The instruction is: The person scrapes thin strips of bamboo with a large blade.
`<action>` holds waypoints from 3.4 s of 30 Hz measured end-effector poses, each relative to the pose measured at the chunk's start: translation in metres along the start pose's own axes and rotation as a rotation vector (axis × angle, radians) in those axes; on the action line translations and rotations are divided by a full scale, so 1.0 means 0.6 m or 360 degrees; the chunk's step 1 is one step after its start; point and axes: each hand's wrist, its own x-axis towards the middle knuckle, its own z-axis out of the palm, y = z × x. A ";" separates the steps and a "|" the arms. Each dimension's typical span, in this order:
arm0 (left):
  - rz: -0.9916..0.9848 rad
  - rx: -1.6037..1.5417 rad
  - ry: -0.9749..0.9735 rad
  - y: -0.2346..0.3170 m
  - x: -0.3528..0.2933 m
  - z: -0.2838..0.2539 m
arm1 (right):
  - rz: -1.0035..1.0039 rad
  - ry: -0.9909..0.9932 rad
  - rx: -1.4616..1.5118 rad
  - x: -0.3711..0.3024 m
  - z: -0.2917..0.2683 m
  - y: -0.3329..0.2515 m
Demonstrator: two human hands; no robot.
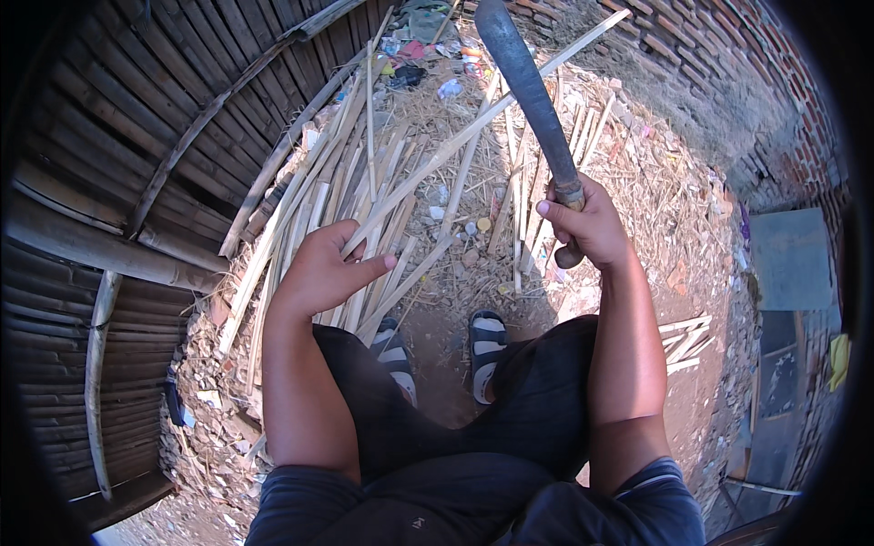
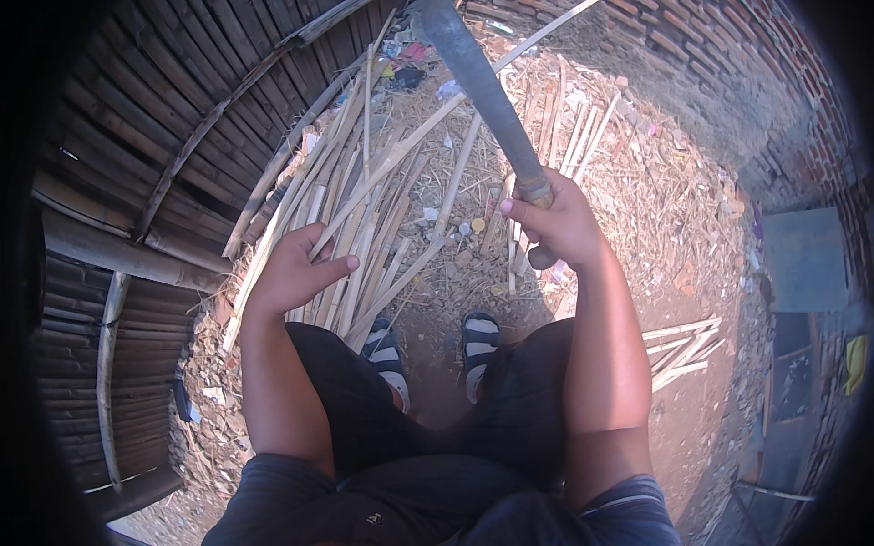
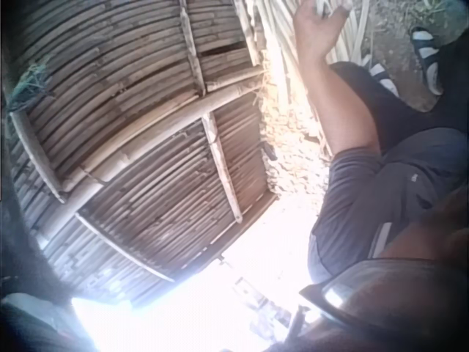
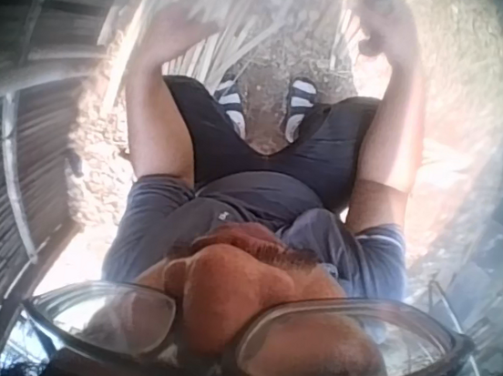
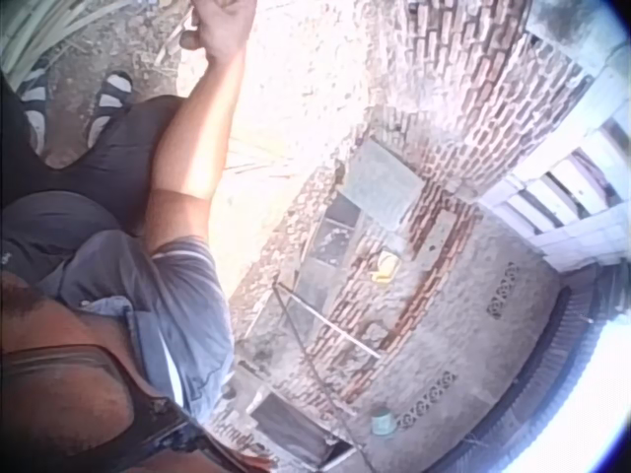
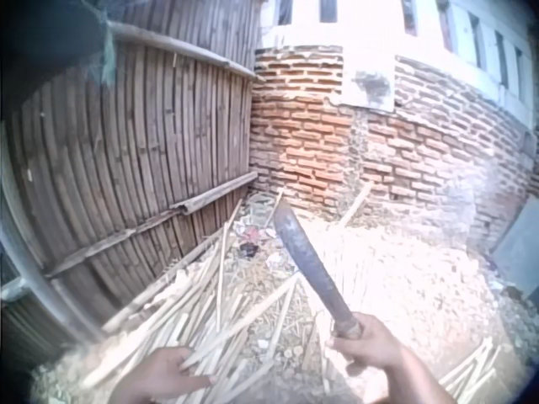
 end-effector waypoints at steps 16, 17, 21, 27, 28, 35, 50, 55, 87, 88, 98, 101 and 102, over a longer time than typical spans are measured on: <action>-0.0004 -0.0025 -0.0044 -0.010 0.001 -0.006 | 0.0028 -0.0090 -0.0102 -0.005 -0.009 -0.016; 0.0021 -0.0050 -0.0058 -0.010 0.001 -0.005 | -0.0001 -0.0029 -0.0004 -0.005 -0.013 -0.013; 0.0019 -0.0019 -0.0059 -0.008 0.004 -0.002 | -0.0008 0.0024 0.0093 -0.004 -0.018 -0.011; -0.0050 0.0002 -0.0055 -0.009 0.003 -0.006 | 0.0115 -0.0138 -0.0201 -0.015 0.003 -0.033; -0.0051 -0.0024 -0.0075 -0.004 0.001 -0.005 | 0.0126 -0.0114 -0.0116 -0.017 -0.001 -0.040; -0.0026 -0.0008 -0.0086 -0.004 0.006 -0.001 | 0.0055 -0.0144 0.0063 -0.010 -0.017 -0.015; -0.0046 -0.0044 -0.0086 0.005 0.003 -0.005 | 0.0032 0.0043 -0.0059 -0.015 -0.005 -0.024; 0.0031 -0.0019 0.0075 -0.025 0.007 0.002 | 0.0451 -0.0207 -0.0394 -0.027 0.039 -0.079; 0.0024 0.0148 0.0268 0.006 -0.001 0.000 | 0.0279 -0.0144 -0.0244 -0.020 0.002 -0.050; 0.0090 0.0118 0.0284 -0.001 -0.001 0.003 | 0.0191 -0.0078 -0.0253 -0.018 -0.002 -0.038; 0.0063 0.0085 0.0245 0.001 -0.001 0.003 | 0.0216 -0.0120 -0.0214 -0.019 0.001 -0.037; 0.0175 0.0051 0.0264 -0.019 0.009 0.012 | 0.0051 0.0008 -0.0149 -0.015 -0.004 -0.019; 0.0181 0.0041 0.0265 -0.025 0.010 0.013 | 0.0163 -0.0015 -0.0123 -0.023 0.008 -0.041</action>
